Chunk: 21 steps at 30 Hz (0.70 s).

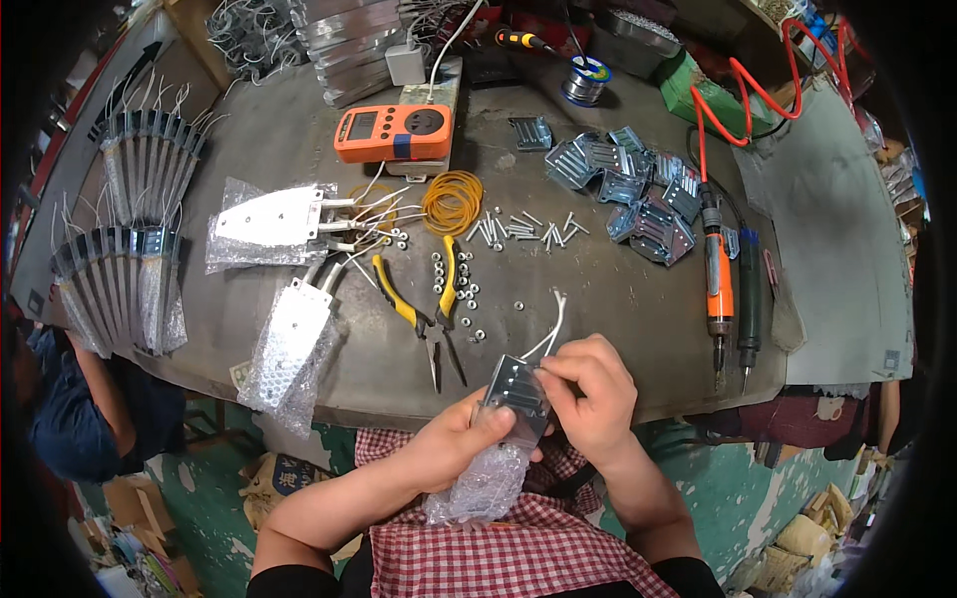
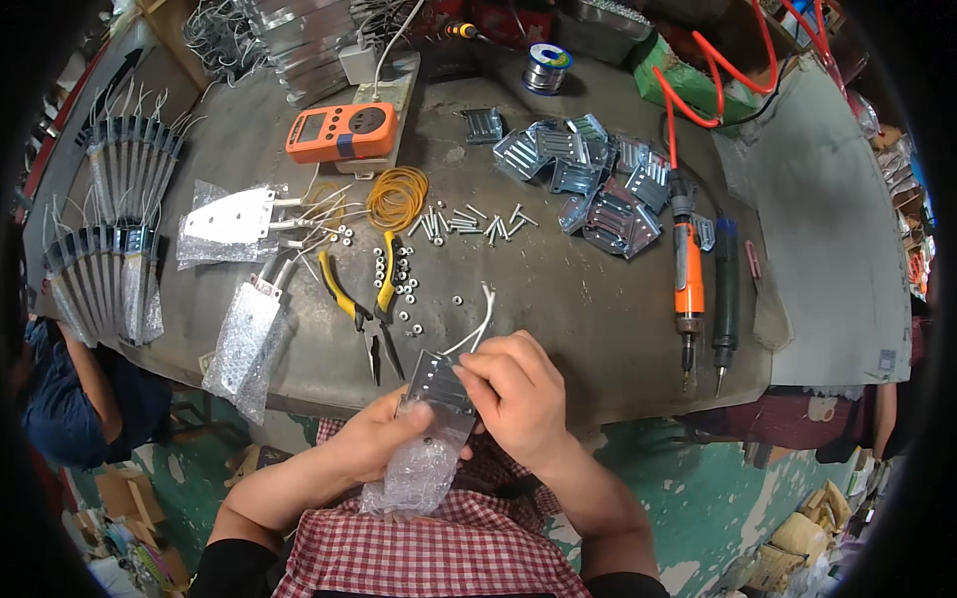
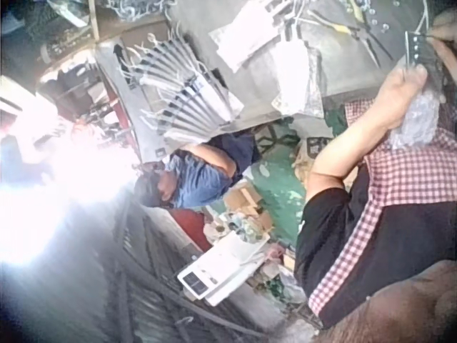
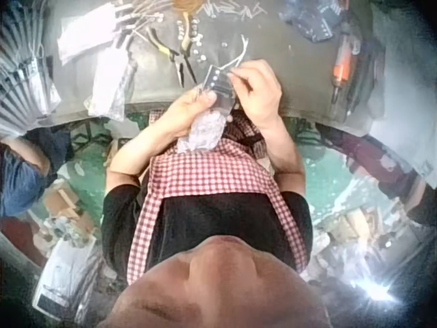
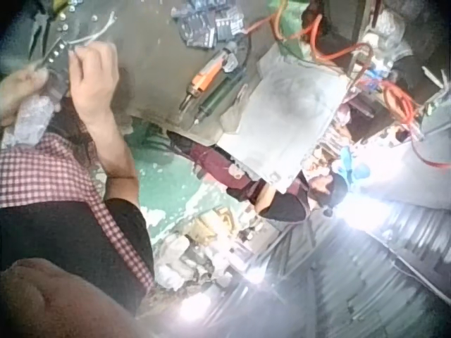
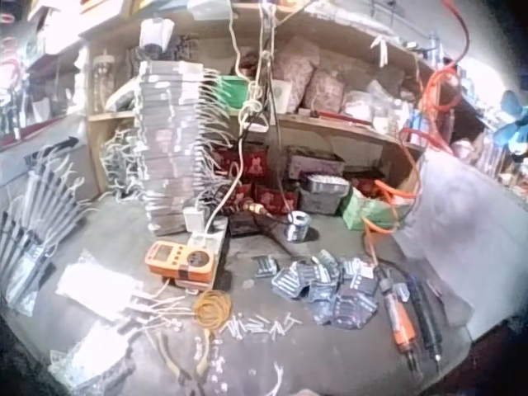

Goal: Assembling electronic components using a power screwdriver.

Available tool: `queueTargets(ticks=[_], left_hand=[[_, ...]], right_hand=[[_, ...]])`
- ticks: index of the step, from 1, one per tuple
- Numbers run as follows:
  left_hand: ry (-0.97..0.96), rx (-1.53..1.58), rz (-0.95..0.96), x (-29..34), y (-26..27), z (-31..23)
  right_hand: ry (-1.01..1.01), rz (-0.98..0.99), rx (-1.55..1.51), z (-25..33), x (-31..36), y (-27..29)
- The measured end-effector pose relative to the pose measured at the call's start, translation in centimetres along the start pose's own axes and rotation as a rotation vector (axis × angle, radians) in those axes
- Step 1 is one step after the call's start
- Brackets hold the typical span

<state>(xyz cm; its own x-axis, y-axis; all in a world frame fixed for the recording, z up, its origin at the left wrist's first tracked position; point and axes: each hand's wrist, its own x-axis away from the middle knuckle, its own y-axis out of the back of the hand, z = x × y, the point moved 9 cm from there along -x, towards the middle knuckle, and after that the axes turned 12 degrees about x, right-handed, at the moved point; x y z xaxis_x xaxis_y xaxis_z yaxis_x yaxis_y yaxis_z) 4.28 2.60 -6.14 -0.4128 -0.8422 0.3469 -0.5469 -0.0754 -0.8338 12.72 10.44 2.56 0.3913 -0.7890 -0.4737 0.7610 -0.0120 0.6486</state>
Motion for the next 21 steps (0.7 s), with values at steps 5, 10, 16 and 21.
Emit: queueTargets(ticks=[5,10,16,21], left_hand=[[-0.066,-0.035,-0.103,0.3,1.5,-1.7],[-0.222,-0.143,-0.224,1.4,1.3,-5.2],[-0.279,-0.09,-0.249,0.9,2.1,-5.9],[-0.277,-0.088,-0.235,-0.4,2.0,-6.2]], right_hand=[[0.069,0.296,-0.19,-3.9,-3.5,-2.7],[0.354,0.027,0.533,-7.4,-8.4,-2.7],[0.342,0.22,0.653,-6.1,-6.8,-4.4],[0.425,0.273,0.622,-5.3,-7.4,-4.6]])
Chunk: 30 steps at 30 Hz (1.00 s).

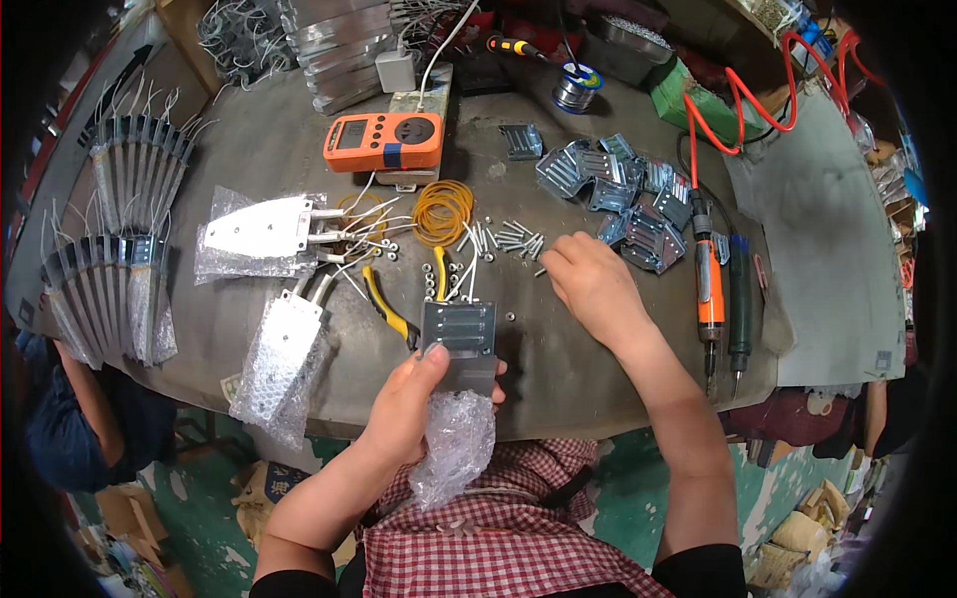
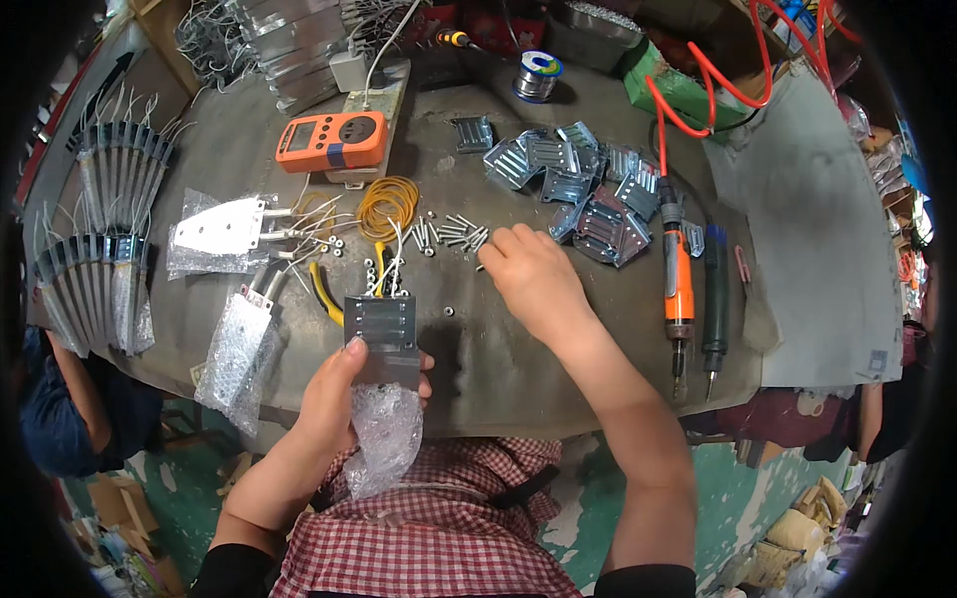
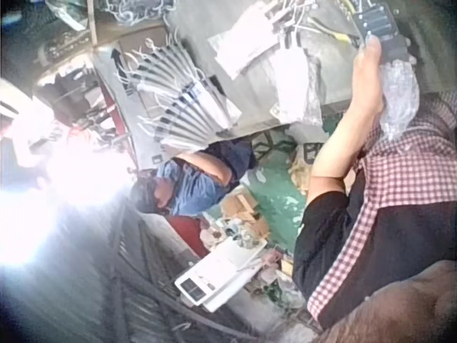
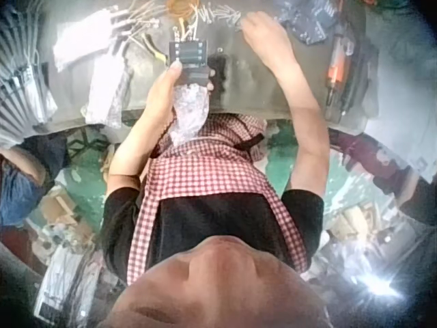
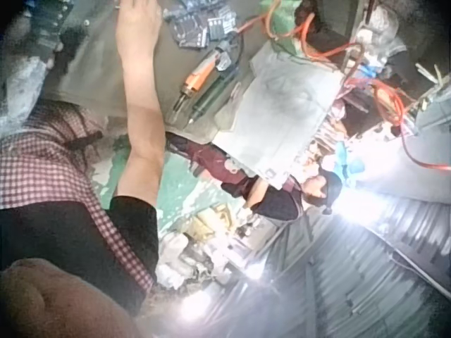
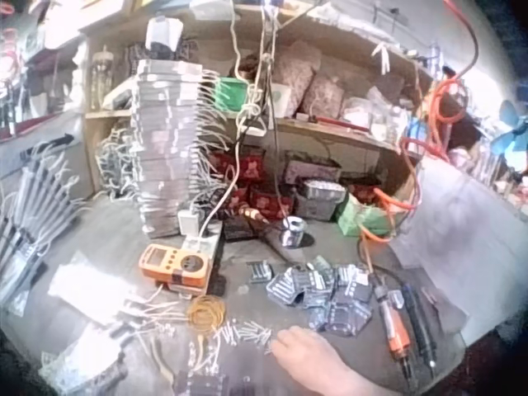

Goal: Assembling electronic components using a power screwdriver.

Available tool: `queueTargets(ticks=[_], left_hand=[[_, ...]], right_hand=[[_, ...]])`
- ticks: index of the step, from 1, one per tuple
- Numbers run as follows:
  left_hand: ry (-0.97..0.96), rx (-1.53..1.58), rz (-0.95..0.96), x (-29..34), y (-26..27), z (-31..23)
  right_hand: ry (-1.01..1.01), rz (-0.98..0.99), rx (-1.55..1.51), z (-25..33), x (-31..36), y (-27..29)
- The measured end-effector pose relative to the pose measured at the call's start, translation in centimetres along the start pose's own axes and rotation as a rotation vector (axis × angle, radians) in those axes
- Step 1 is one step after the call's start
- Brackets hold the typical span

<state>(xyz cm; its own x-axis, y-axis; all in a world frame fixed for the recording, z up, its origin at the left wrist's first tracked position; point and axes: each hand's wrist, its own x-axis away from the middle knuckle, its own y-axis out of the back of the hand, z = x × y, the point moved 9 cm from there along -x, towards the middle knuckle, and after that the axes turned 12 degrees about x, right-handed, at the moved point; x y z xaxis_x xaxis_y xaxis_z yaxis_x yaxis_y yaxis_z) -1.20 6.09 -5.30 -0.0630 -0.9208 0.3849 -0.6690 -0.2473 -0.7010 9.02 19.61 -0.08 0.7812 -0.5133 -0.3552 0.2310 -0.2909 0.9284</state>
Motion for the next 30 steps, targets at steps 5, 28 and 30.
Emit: queueTargets(ticks=[5,28,30], left_hand=[[-0.031,0.028,-0.03,-0.3,0.2,0.0],[-0.194,-0.695,-0.08,1.5,0.0,-0.7],[-0.207,-0.649,-0.068,1.7,0.0,-0.7]], right_hand=[[0.048,-0.053,-0.04,1.0,-0.3,1.0],[-0.197,-0.149,-0.589,6.1,2.7,6.2],[-0.547,0.251,-0.943,4.8,3.6,2.1]])
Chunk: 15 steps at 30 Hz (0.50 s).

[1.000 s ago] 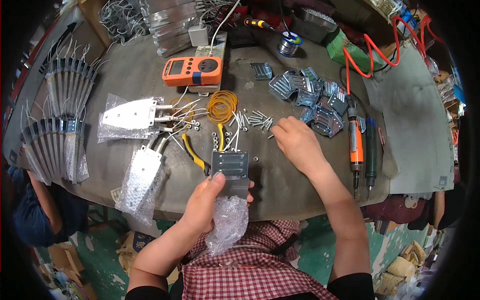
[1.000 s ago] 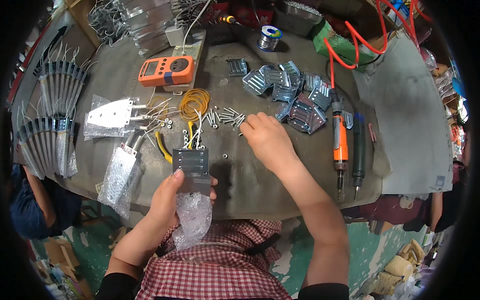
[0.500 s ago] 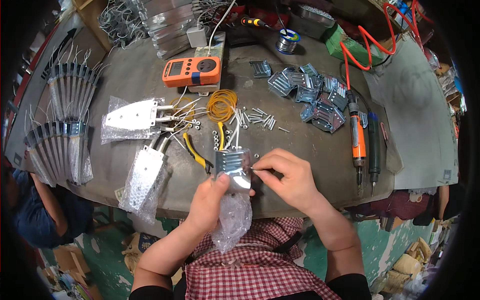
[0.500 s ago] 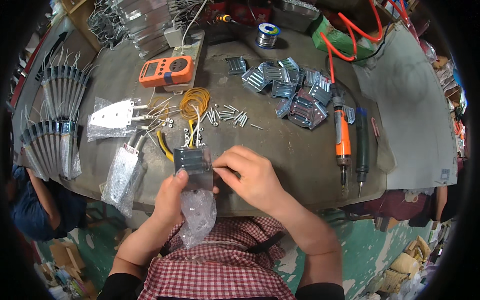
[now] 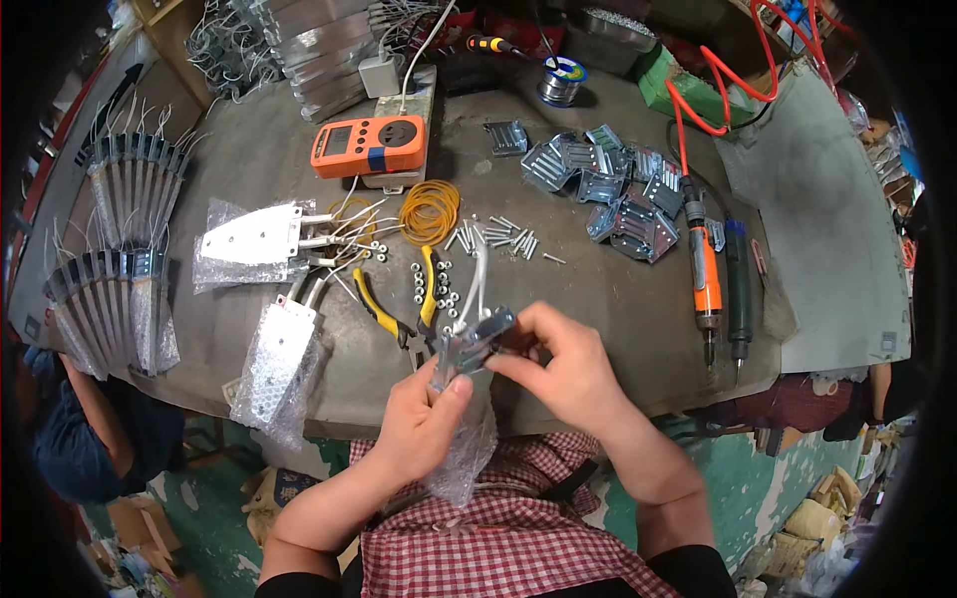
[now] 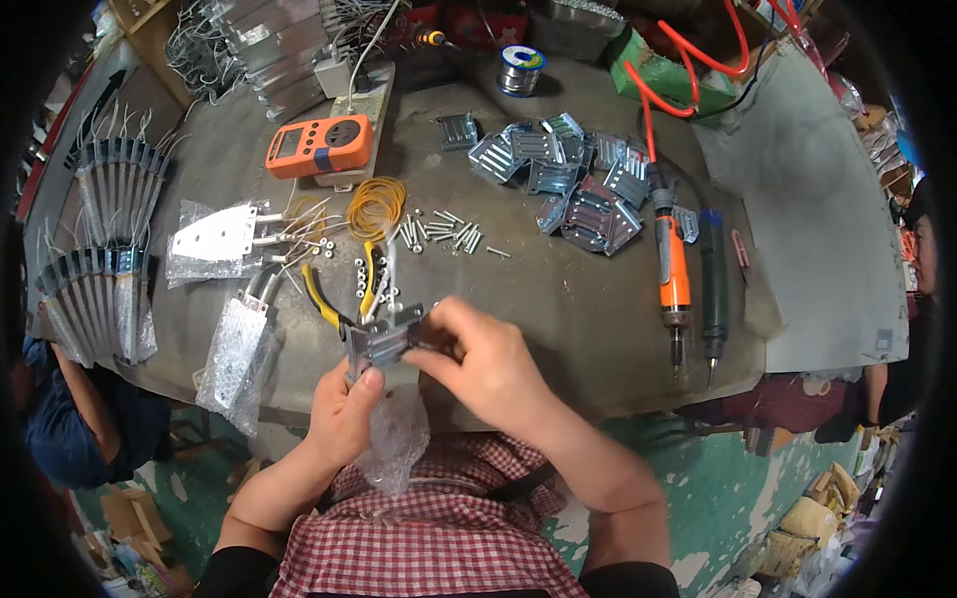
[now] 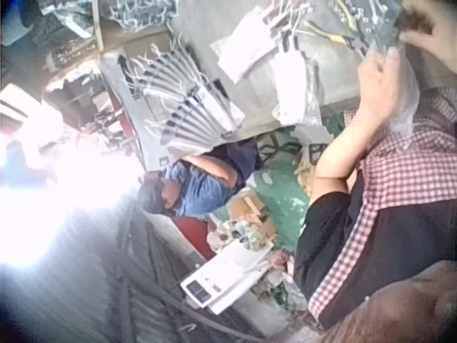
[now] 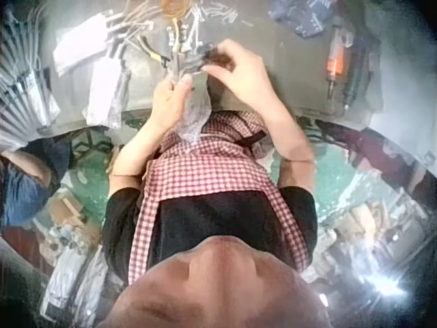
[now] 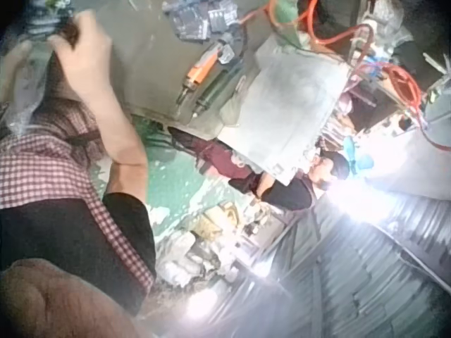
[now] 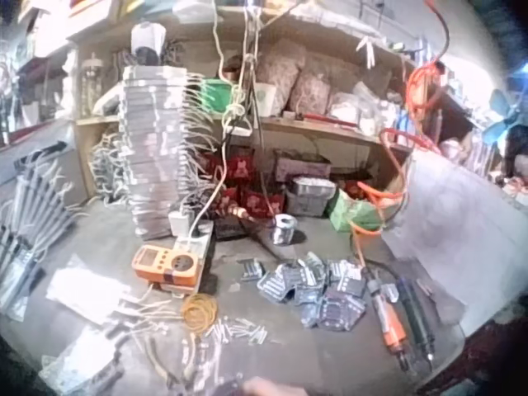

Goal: Assembling electronic components using a power screwdriver.

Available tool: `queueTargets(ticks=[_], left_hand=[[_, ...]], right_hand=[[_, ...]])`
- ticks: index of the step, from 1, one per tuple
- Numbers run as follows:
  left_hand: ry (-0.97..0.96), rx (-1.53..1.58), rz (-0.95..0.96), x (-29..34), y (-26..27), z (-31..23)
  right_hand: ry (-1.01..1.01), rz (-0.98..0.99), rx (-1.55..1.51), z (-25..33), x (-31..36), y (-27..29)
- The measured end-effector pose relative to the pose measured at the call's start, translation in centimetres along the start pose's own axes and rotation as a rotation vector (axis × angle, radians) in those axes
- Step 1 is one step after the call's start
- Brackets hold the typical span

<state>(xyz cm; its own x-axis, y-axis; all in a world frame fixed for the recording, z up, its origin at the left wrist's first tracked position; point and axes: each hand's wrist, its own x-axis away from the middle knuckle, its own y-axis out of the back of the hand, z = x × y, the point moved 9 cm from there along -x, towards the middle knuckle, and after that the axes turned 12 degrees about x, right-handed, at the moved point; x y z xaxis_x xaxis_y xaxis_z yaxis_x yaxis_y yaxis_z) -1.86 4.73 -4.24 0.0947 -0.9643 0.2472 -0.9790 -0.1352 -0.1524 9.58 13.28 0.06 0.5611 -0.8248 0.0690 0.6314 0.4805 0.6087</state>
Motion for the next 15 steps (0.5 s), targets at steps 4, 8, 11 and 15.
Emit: queueTargets(ticks=[4,8,11,15], left_hand=[[-0.076,0.199,0.135,-0.7,-1.6,-0.2],[0.037,0.585,0.062,-2.1,-1.0,0.8],[0.063,0.626,0.039,-2.5,-0.9,0.6],[0.063,0.618,0.023,-2.7,-0.9,0.6]], right_hand=[[0.01,0.199,-0.303,-3.4,-1.6,-1.6],[0.287,-0.29,0.449,-2.3,-4.1,3.8],[0.367,-0.458,0.858,-2.0,-4.7,3.6],[0.367,-0.427,0.758,-1.4,-4.1,4.0]])
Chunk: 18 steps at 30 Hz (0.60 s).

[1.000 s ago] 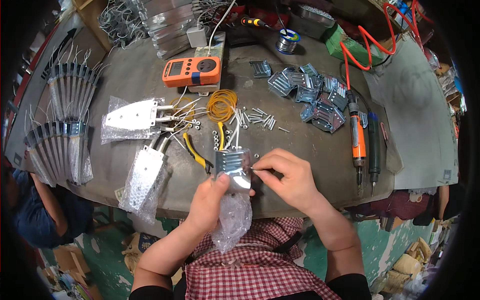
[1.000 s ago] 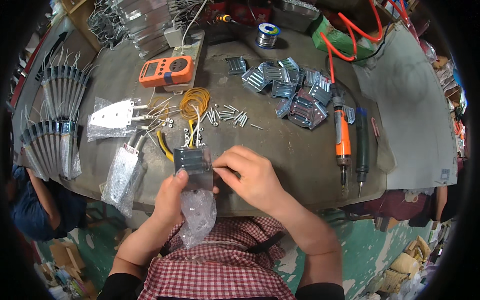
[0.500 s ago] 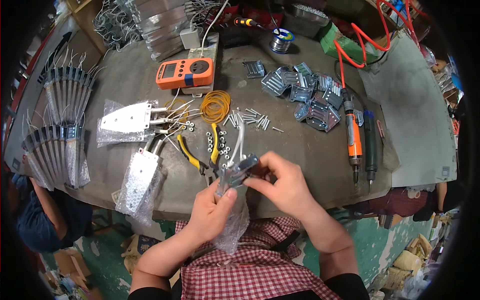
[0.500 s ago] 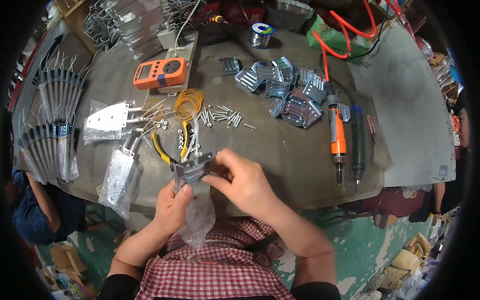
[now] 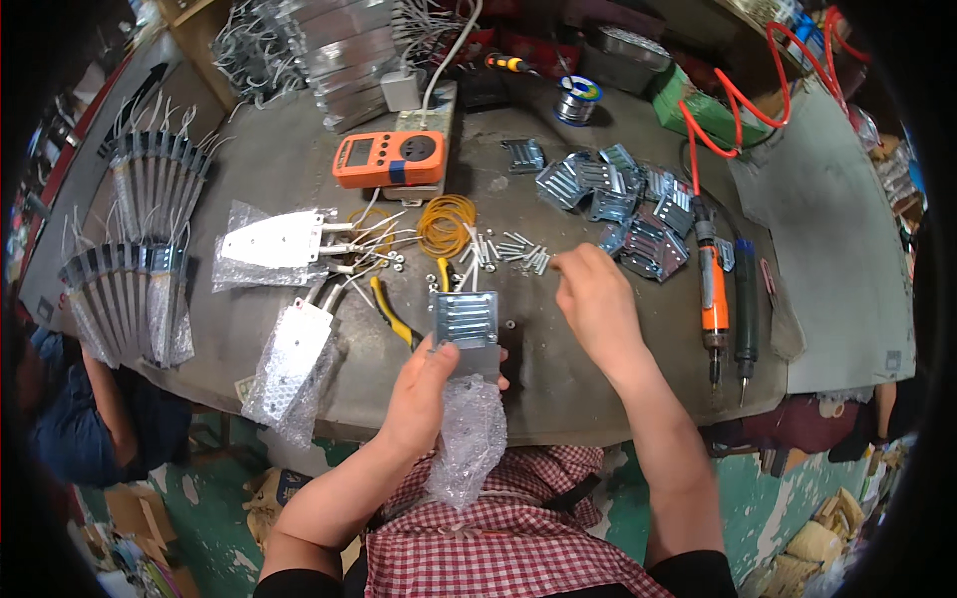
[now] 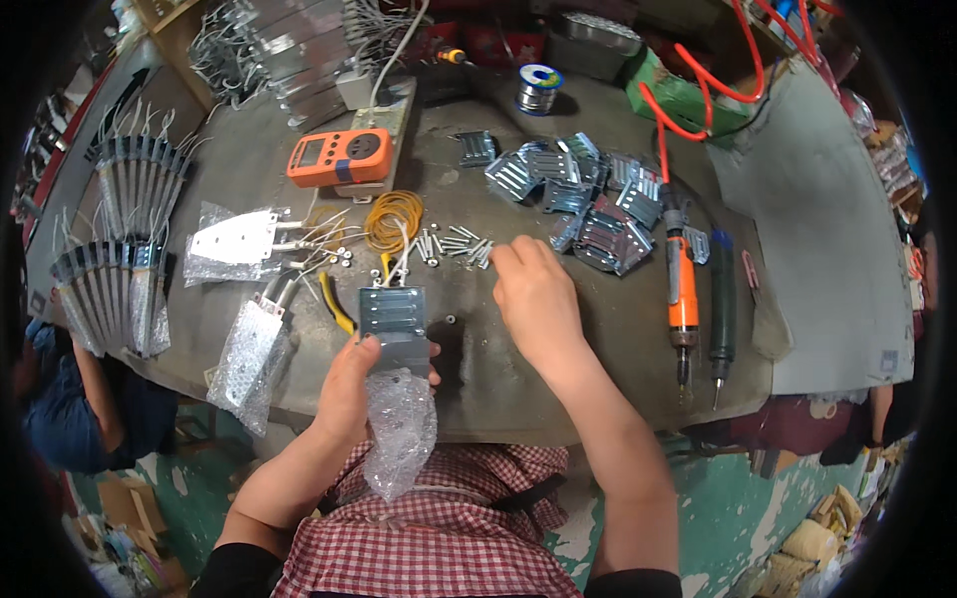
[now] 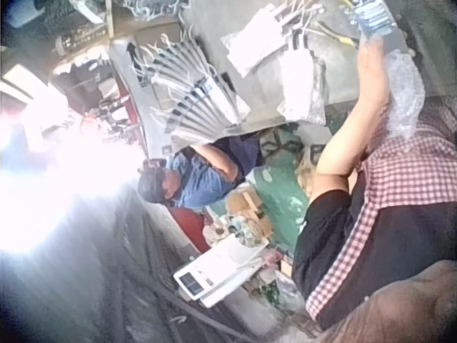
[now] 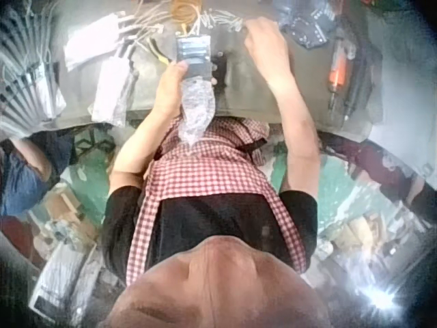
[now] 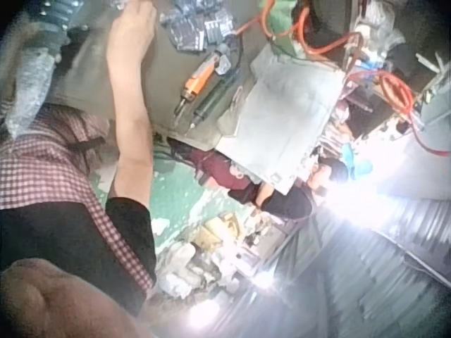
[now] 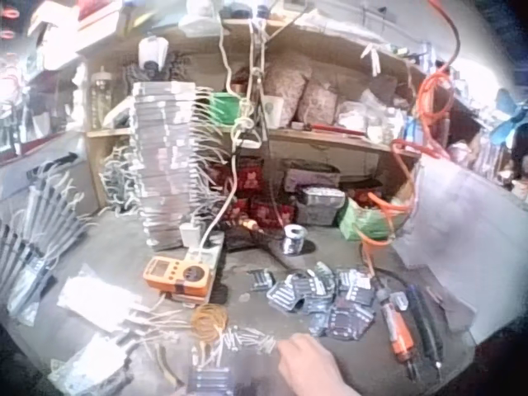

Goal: Assembling electronic components using a power screwdriver.

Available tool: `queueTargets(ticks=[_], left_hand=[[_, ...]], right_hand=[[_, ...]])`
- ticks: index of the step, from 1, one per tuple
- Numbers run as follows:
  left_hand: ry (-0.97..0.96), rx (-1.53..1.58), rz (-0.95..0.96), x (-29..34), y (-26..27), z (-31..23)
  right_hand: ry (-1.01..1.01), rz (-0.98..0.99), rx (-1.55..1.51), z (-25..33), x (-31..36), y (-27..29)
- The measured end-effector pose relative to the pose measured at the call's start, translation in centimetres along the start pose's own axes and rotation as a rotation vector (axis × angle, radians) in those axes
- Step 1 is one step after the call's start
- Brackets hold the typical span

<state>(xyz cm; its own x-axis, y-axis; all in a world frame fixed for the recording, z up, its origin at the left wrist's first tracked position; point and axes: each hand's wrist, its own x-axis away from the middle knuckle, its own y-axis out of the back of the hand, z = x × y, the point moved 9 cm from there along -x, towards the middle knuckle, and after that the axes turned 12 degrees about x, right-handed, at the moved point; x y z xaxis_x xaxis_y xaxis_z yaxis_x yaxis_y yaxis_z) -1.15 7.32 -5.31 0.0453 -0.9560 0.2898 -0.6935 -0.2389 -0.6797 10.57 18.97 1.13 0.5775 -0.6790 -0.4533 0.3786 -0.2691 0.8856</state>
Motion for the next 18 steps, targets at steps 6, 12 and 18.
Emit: queueTargets(ticks=[6,12,18], left_hand=[[-0.002,-0.032,-0.063,-0.2,0.7,0.5],[0.013,0.075,-0.038,0.0,0.6,0.4],[0.008,0.067,0.004,0.5,0.2,0.4]], right_hand=[[-0.19,0.018,-0.201,-3.0,0.6,0.2],[-0.098,0.021,-0.057,-5.0,-2.6,-0.6],[-0.035,0.031,0.309,-4.0,-5.1,-3.3]])
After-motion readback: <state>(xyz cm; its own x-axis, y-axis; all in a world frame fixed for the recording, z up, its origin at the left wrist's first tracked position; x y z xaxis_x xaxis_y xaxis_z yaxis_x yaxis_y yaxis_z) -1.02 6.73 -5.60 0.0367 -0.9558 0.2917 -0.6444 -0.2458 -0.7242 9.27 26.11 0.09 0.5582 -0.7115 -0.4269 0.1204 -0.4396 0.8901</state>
